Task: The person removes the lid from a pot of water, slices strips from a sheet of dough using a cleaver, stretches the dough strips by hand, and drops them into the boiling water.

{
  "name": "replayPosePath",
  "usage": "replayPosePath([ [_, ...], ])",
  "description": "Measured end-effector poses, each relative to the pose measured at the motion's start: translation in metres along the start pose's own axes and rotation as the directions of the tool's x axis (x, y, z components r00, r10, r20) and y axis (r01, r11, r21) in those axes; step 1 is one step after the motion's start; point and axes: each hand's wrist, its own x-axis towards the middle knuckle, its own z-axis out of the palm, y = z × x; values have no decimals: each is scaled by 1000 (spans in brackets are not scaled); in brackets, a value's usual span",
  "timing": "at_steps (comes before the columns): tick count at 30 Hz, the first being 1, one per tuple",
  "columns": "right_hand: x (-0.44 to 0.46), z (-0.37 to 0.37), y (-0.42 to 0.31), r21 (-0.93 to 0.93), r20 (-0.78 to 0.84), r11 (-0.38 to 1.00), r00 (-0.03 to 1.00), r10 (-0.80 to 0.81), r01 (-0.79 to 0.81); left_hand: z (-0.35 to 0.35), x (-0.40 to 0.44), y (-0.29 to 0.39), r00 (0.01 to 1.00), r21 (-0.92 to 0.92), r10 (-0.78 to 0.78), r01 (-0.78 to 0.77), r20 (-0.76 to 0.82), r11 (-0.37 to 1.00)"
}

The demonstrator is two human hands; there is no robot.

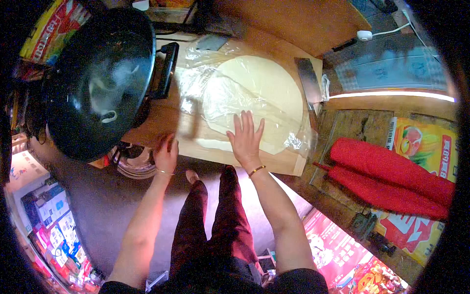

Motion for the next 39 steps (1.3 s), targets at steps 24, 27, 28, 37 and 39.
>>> replayPosePath([
  [24, -33, 11, 41, -7, -44, 996, 995, 93, -93, 7, -7, -3, 977, -85, -209, 213, 52, 973],
  [27, -36, 4, 46, 50, -20, 996, 997, 70, -69, 5, -2, -1, 999, -15, 0, 0, -42, 1000],
  [28, -38, -1, 49, 67, -19, 996, 998, 52, -51, 4, -2, -1, 999, -20, 4, -5, -45, 1000],
  [37, -60, 8, 65, 102, -59, 974, 976, 209, -202, 9, -8, -8, 969, -131, -236, 244, 75, 961],
  [39, -53, 3, 64, 13, -71, 980, 977, 200, -199, 8, -4, -5, 974, -138, -222, 227, 50, 964],
])
